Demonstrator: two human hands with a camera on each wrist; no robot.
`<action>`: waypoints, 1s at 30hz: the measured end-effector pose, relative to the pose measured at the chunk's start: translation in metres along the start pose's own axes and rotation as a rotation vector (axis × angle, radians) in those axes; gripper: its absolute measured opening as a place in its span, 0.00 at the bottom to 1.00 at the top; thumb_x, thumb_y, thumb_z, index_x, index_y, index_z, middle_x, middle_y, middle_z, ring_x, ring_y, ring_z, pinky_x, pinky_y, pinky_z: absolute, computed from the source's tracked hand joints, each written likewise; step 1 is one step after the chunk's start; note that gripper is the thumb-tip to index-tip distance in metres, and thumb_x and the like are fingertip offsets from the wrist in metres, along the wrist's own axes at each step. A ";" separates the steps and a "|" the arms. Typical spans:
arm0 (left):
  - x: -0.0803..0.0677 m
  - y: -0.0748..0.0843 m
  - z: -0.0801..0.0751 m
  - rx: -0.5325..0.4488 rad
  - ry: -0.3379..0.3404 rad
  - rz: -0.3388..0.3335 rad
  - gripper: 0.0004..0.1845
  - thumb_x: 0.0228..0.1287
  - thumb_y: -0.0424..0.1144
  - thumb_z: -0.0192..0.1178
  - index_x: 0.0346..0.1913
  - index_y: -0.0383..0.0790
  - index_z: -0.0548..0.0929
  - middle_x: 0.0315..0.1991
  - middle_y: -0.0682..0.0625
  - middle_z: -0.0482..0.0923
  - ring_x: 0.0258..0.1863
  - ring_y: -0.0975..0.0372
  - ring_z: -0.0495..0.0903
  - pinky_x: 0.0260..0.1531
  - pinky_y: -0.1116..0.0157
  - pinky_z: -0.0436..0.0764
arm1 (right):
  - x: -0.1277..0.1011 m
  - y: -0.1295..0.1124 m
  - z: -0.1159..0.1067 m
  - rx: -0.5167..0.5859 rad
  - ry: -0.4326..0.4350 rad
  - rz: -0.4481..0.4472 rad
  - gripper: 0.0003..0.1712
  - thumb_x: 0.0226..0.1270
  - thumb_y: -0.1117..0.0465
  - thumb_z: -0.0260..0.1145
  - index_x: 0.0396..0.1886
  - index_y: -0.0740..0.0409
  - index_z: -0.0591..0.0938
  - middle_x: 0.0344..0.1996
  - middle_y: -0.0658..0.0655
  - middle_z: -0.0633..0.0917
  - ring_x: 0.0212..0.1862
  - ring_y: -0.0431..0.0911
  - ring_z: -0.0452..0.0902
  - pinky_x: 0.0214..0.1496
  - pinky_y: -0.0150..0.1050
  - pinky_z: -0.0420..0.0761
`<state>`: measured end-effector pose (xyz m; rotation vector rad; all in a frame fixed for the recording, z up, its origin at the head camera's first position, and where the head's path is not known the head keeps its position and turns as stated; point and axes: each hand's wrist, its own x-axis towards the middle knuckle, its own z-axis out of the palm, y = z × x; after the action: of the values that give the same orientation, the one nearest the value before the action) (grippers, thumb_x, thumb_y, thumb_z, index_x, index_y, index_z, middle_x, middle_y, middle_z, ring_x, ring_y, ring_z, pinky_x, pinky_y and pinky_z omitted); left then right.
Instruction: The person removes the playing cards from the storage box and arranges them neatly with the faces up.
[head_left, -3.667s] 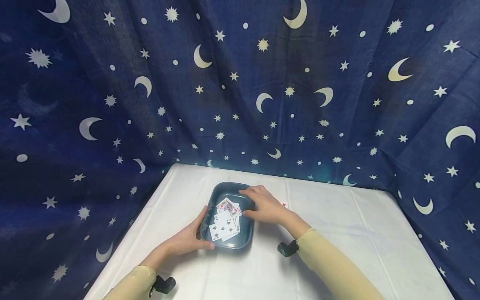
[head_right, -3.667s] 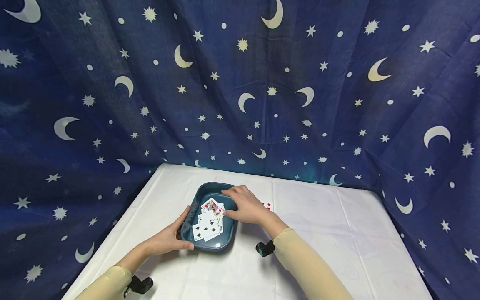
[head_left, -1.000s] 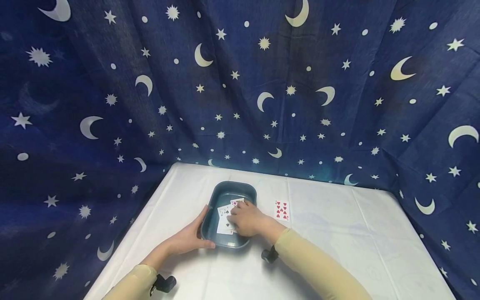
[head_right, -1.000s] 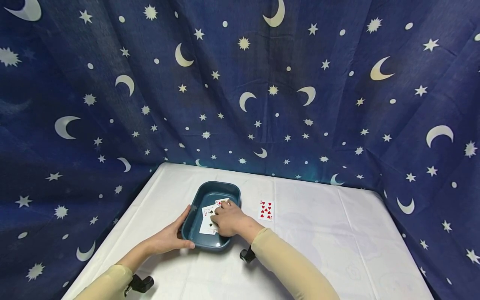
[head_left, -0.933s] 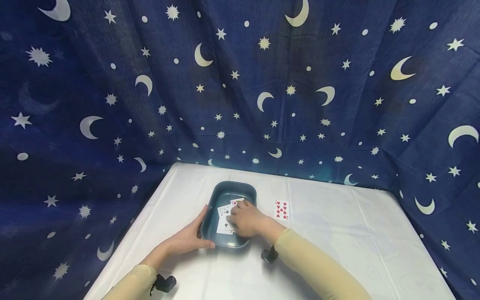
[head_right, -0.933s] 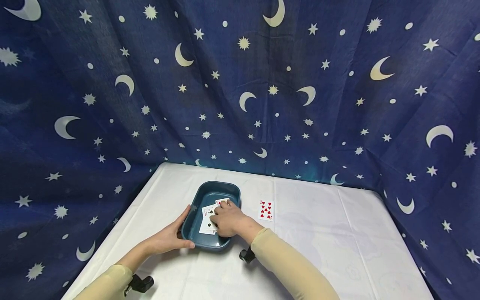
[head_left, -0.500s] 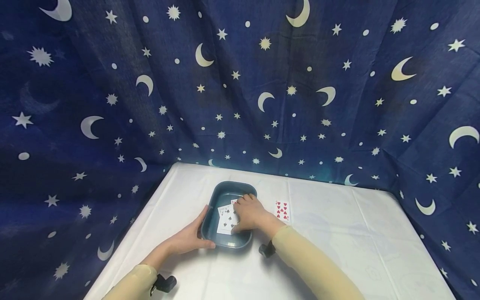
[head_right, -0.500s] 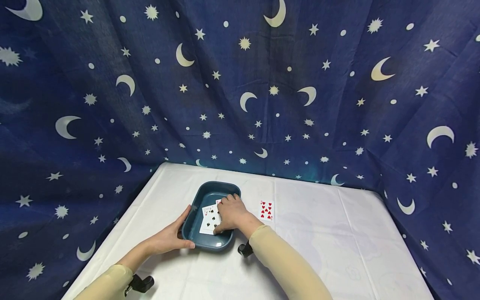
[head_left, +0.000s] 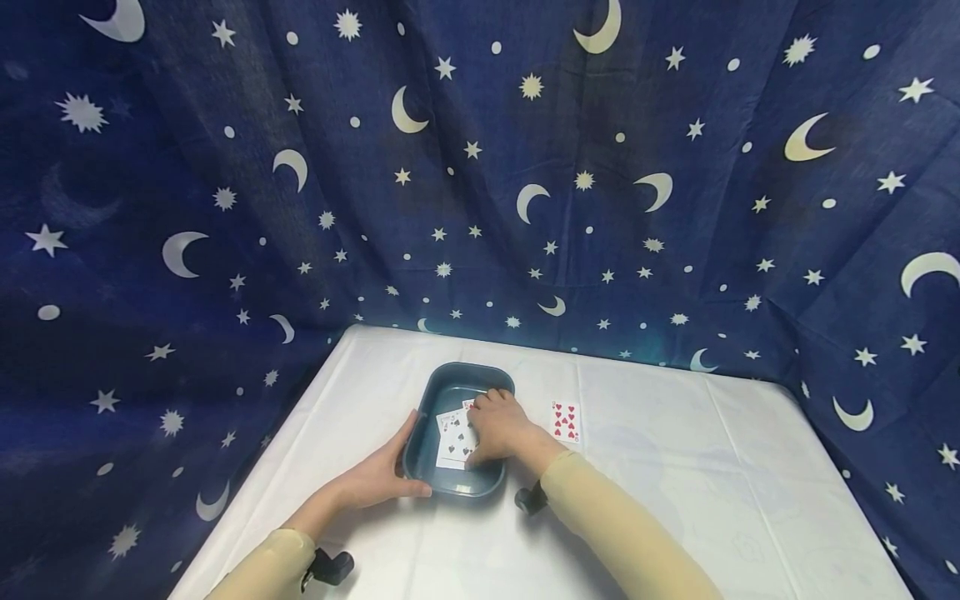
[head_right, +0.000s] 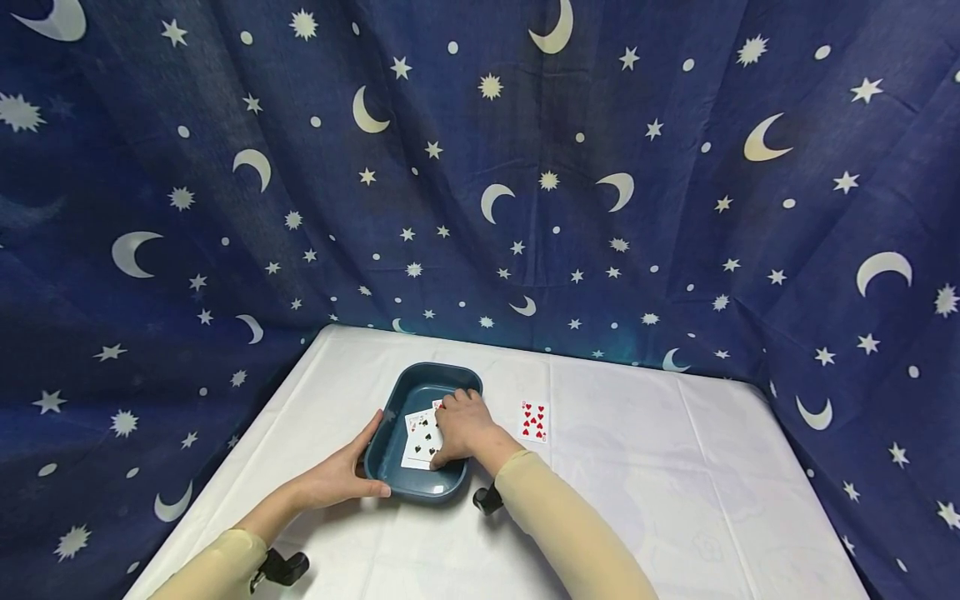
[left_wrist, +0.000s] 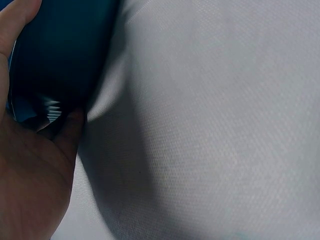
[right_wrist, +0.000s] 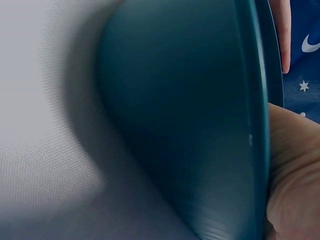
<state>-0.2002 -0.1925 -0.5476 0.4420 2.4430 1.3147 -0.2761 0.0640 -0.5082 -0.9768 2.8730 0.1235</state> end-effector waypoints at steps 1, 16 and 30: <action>0.000 0.000 0.000 -0.001 -0.001 0.000 0.72 0.51 0.55 0.79 0.83 0.54 0.32 0.84 0.50 0.35 0.81 0.51 0.41 0.75 0.50 0.57 | 0.000 0.000 0.001 0.000 0.000 0.002 0.54 0.42 0.22 0.75 0.63 0.53 0.82 0.61 0.54 0.80 0.64 0.51 0.69 0.76 0.53 0.60; 0.000 0.001 0.001 0.005 0.009 0.002 0.71 0.52 0.54 0.79 0.84 0.49 0.33 0.84 0.50 0.35 0.81 0.50 0.41 0.75 0.48 0.55 | 0.002 0.001 0.005 0.024 0.019 0.005 0.52 0.41 0.24 0.77 0.61 0.51 0.83 0.59 0.53 0.80 0.61 0.50 0.70 0.74 0.52 0.62; 0.000 0.000 0.000 0.012 0.004 -0.004 0.72 0.52 0.55 0.79 0.84 0.50 0.32 0.84 0.51 0.34 0.81 0.51 0.41 0.75 0.49 0.54 | 0.001 0.006 0.001 0.136 0.031 -0.008 0.56 0.44 0.31 0.80 0.71 0.52 0.76 0.66 0.55 0.77 0.69 0.53 0.66 0.77 0.53 0.57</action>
<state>-0.2005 -0.1921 -0.5472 0.4383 2.4549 1.3012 -0.2807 0.0679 -0.5092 -0.9722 2.8603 -0.0879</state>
